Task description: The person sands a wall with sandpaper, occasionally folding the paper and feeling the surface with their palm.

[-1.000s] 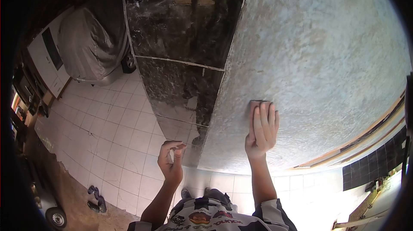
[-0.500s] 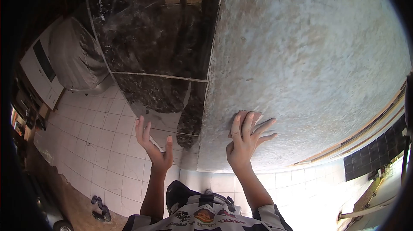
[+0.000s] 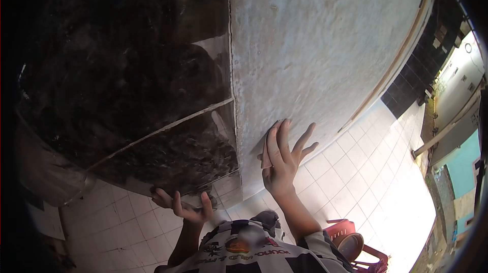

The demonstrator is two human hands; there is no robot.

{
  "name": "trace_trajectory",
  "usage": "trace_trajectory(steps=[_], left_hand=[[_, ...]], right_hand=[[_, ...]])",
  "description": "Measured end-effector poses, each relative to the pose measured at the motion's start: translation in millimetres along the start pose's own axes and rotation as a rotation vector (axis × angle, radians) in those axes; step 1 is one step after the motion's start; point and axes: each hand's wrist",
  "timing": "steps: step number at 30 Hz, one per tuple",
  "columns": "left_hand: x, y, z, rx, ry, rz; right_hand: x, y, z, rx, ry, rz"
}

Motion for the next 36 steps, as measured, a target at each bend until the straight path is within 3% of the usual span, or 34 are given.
trace_trajectory(steps=[4, 7, 11, 17, 20, 23, 29, 33, 36], left_hand=[[-16.4, -39.0, 5.5, 0.204, 0.064, 0.211], [-17.6, -65.1, 5.6, 0.196, 0.099, 0.175], [-14.0, -68.6, -16.8, 0.313, 0.095, 0.298], [-16.7, -73.2, -9.4, 0.322, 0.129, 0.398], [-17.5, -76.3, -3.5, 0.267, 0.157, 0.383], [-15.6, -78.4, -3.0, 0.28, 0.166, 0.462], [-10.4, -80.1, 3.5, 0.27, 0.201, 0.528], [-8.3, -68.9, -12.0, 0.309, 0.262, 0.501], [-7.9, -69.3, -12.8, 0.326, 0.288, 0.521]], right_hand=[[11.5, -2.3, 6.9, -0.066, 0.124, 0.094], [5.0, -17.6, -19.0, 0.042, 0.178, 0.077], [8.7, -39.6, 7.8, 0.133, 0.059, 0.093], [5.0, -43.9, -16.6, 0.187, 0.15, 0.086], [8.9, -58.1, 5.2, 0.208, 0.103, 0.003], [5.1, -59.4, 4.7, 0.199, 0.046, 0.112], [11.7, -66.3, 2.0, 0.215, 0.17, -0.027], [8.9, -69.3, 6.5, 0.257, 0.041, 0.024], [5.8, -60.2, -12.0, 0.218, 0.139, 0.044]])
Point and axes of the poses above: each hand's wrist, its own z-axis away from the middle knuckle, its own x-axis out of the palm, y = z × x, and after that the axes turned 5 degrees about x, right-handed
